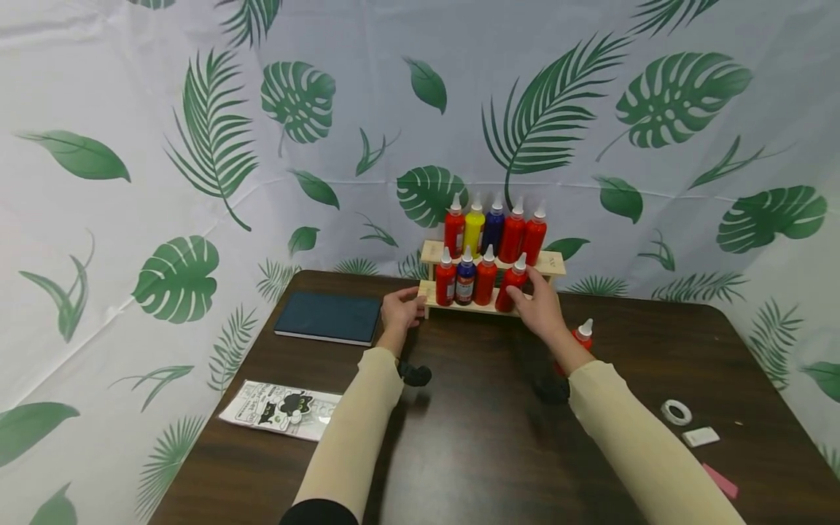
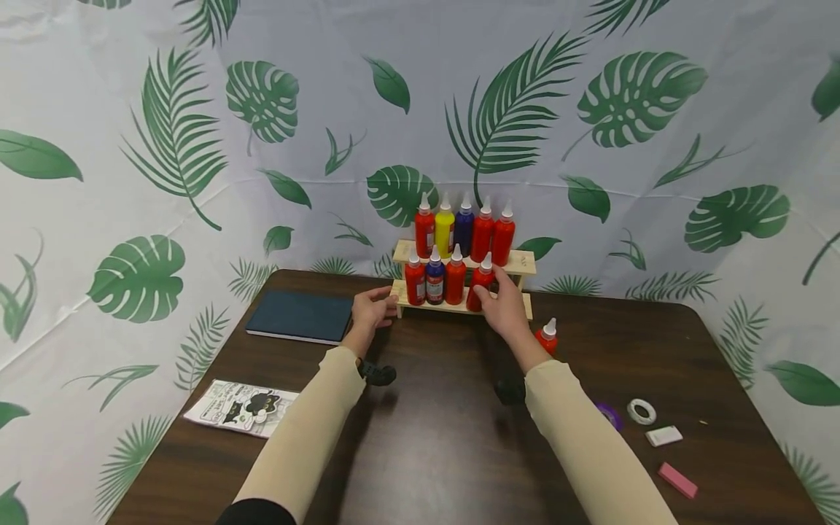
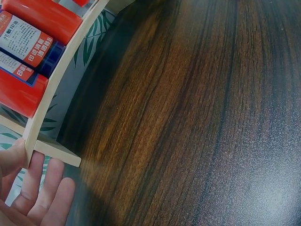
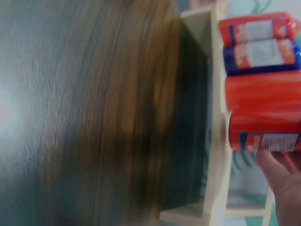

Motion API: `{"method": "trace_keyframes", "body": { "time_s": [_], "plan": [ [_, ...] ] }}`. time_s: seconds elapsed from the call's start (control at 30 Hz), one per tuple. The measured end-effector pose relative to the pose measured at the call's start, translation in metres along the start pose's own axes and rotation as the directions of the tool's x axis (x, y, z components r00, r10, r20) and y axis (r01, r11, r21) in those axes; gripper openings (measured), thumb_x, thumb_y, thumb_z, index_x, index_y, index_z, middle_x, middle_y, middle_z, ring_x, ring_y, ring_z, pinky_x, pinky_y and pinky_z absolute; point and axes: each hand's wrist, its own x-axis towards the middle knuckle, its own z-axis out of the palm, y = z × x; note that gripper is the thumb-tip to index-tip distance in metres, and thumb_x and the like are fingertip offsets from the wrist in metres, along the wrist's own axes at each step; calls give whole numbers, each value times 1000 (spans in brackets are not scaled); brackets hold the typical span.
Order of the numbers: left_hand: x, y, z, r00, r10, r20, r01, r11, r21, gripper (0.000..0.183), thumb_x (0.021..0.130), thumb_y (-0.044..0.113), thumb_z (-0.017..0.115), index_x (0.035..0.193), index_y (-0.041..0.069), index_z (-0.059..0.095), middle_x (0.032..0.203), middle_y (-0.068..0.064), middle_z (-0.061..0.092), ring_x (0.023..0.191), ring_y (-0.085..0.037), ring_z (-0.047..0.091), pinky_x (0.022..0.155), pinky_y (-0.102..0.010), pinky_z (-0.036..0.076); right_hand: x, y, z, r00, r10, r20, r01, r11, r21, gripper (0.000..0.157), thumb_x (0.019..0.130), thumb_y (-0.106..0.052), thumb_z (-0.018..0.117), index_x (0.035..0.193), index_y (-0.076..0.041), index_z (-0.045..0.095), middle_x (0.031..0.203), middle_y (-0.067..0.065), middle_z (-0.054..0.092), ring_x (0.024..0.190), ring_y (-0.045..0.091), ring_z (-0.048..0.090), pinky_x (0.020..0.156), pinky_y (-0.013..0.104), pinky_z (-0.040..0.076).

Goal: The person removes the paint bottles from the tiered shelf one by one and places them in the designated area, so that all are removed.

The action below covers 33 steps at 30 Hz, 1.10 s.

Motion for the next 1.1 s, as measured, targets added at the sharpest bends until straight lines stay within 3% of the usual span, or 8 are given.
{"method": "trace_keyframes", "body": {
  "time_s": [0.23,0.4,0.6,0.73,0.83,0.87,1.0,1.1],
  "plan": [
    [-1,-1,0,1000,7,12,-7,1000,-10,29,85,23,74,113,18,72,88,-7,74,76,-22,72,58,-32,56,-27,-18,-14,999,30,-42,-28,998,48,60,95,-25,61,146,-8,36,141,20,47,124,39,48,101,56,40],
    [-1,-3,1,1000,0,23,1,1000,-20,29,85,23,74,113,19,72,87,-7,74,77,-24,72,59,-33,57,-56,-29,-29,1000,-8,-27,10,996,93,57,93,-25,63,143,-10,41,137,17,51,122,38,50,97,53,44],
    [-1,-3,2,1000,-8,14,8,1000,-24,26,84,20,75,110,20,73,84,-7,74,75,-23,72,56,-34,57,-101,-21,-53,998,-61,0,61,994,86,56,92,-26,65,140,-6,44,132,21,54,117,39,52,93,55,46],
    [-1,-1,2,1000,-7,16,7,1000,-18,26,84,20,75,110,19,73,84,-6,74,75,-23,72,54,-32,56,-126,-1,-65,997,-64,-34,65,998,26,54,91,-23,66,137,-4,47,126,22,58,109,37,57,87,26,52],
    [0,-1,2,1000,-1,6,1,1000,-21,26,84,20,75,110,19,73,84,-6,74,75,-23,72,53,-31,56,-141,17,-70,995,-71,-72,70,997,-24,51,90,-18,68,134,-1,49,123,23,60,105,36,59,79,6,43],
    [1,-1,2,1000,0,3,0,1000,-23,26,84,20,75,110,19,73,84,-6,74,75,-23,72,53,-32,56,-145,23,-71,994,-69,-84,66,997,-38,51,89,-17,69,133,0,50,122,24,60,104,36,59,79,5,42],
    [3,-2,2,1000,-4,2,5,1000,-25,26,84,20,75,110,19,73,84,-6,74,75,-23,72,54,-32,56,-157,45,-73,994,-22,-110,12,996,-90,51,89,-16,69,132,4,49,122,27,59,105,38,57,86,31,52],
    [4,-3,1,1000,-4,0,4,1000,-20,26,84,20,75,110,19,73,84,-6,74,73,-22,72,53,-31,56,-160,58,-72,993,28,-112,-38,996,-86,54,91,-20,67,134,4,46,126,29,55,110,43,54,91,57,44]
  ]
}}
